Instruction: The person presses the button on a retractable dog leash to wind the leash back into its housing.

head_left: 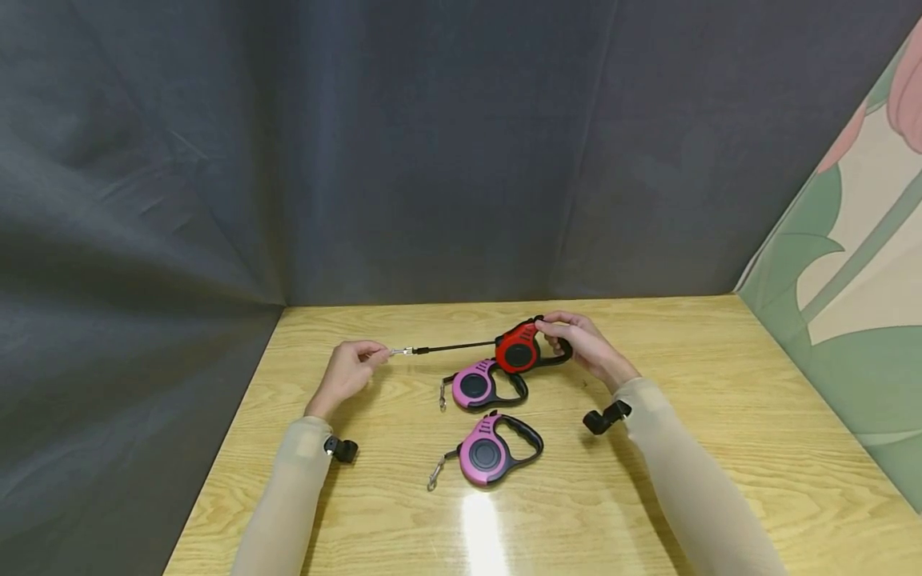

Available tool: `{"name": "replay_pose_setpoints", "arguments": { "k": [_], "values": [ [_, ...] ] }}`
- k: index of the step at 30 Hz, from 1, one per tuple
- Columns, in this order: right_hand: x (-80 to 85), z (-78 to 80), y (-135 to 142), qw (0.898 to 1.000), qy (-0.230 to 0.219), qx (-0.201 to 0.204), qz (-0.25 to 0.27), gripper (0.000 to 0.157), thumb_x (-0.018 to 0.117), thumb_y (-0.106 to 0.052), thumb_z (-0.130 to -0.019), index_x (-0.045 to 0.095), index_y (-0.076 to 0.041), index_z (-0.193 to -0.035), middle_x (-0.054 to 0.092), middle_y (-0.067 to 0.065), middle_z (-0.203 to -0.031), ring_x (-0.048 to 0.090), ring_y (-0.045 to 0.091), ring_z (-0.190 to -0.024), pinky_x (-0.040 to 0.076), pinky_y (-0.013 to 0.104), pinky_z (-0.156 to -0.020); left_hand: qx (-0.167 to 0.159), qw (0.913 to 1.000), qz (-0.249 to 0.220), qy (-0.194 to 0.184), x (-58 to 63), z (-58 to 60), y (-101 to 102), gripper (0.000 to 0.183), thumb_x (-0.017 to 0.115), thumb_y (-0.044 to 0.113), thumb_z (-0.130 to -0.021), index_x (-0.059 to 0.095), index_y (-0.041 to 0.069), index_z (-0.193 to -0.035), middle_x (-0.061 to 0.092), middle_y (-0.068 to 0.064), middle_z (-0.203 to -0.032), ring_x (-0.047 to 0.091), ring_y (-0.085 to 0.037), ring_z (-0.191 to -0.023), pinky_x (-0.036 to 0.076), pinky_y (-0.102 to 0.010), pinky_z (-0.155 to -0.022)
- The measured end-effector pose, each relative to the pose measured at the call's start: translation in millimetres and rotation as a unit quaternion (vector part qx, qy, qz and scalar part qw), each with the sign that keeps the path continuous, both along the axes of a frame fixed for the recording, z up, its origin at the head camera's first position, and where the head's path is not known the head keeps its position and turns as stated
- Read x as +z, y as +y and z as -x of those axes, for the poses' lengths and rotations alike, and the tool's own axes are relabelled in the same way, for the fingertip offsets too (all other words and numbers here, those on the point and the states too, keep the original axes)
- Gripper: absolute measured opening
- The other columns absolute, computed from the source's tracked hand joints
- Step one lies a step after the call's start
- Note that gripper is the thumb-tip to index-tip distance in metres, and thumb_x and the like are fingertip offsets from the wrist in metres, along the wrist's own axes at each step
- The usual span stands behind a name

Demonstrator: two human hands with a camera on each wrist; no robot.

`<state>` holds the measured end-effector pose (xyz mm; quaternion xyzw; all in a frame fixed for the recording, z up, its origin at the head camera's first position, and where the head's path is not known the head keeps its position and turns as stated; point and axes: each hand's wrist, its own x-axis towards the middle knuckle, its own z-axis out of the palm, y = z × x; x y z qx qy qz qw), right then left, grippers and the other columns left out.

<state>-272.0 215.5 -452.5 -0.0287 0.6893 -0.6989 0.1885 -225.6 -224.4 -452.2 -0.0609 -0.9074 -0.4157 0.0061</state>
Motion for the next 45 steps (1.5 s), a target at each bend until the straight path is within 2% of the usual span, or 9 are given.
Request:
{"name": "replay_pose_setpoints", "arguments": {
  "k": [12,19,28,38,45],
  "values": [
    [-2.1,-0.1,-1.2,1.000,0.003,0.003,0.004,0.026,0.068,-0.031,-0.106,0.058,-0.011,-0.117,0.056,-0.005,-0.081,0.046,0.012,-0.072,0.042,0.027,-0.067,-0.004,0.9999,0.004,0.014,0.9,1.2,4.9,0.019,0.069,0.021,-0.106,0.082,0.009,-0.110,0.080,-0.010,-0.100,0.060,-0.017,-0.075,0.045,-0.026,-0.059],
    [1.6,-0.8,-2.4,1.000,0.003,0.006,0.003,0.027,0.068,-0.031,-0.106,0.057,-0.010,-0.120,0.056,-0.005,-0.083,0.046,0.012,-0.072,0.041,0.027,-0.068,-0.001,1.0000,-0.005,-0.002,0.4,2.2,10.3,0.020,0.068,0.023,-0.107,0.081,0.009,-0.112,0.080,-0.011,-0.103,0.061,-0.017,-0.077,0.045,-0.024,-0.059],
    [3.1,-1.3,-6.1,1.000,0.004,0.010,0.003,0.029,0.068,-0.031,-0.106,0.056,-0.010,-0.122,0.056,-0.004,-0.083,0.047,0.012,-0.072,0.041,0.026,-0.067,-0.015,0.9997,-0.016,0.008,-1.2,4.3,13.4,0.020,0.068,0.025,-0.107,0.082,0.011,-0.111,0.080,-0.011,-0.101,0.062,-0.019,-0.074,0.047,-0.026,-0.056],
    [4.2,-1.2,-8.5,1.000,0.004,0.010,0.016,0.025,0.068,-0.028,-0.106,0.057,-0.010,-0.120,0.055,-0.004,-0.080,0.046,0.011,-0.071,0.040,0.026,-0.065,-0.018,0.9996,-0.021,0.000,0.2,6.1,17.9,0.020,0.067,0.024,-0.107,0.082,0.011,-0.111,0.079,-0.014,-0.102,0.061,-0.021,-0.073,0.047,-0.026,-0.055],
    [5.3,-1.7,-11.0,1.000,0.000,0.006,0.017,0.024,0.068,-0.027,-0.105,0.056,-0.010,-0.118,0.057,-0.006,-0.081,0.047,0.010,-0.071,0.040,0.025,-0.065,-0.027,0.9995,-0.016,0.001,3.0,6.0,22.9,0.021,0.067,0.024,-0.107,0.082,0.010,-0.113,0.080,-0.014,-0.104,0.069,-0.028,-0.085,0.048,-0.027,-0.062]
  ]
}}
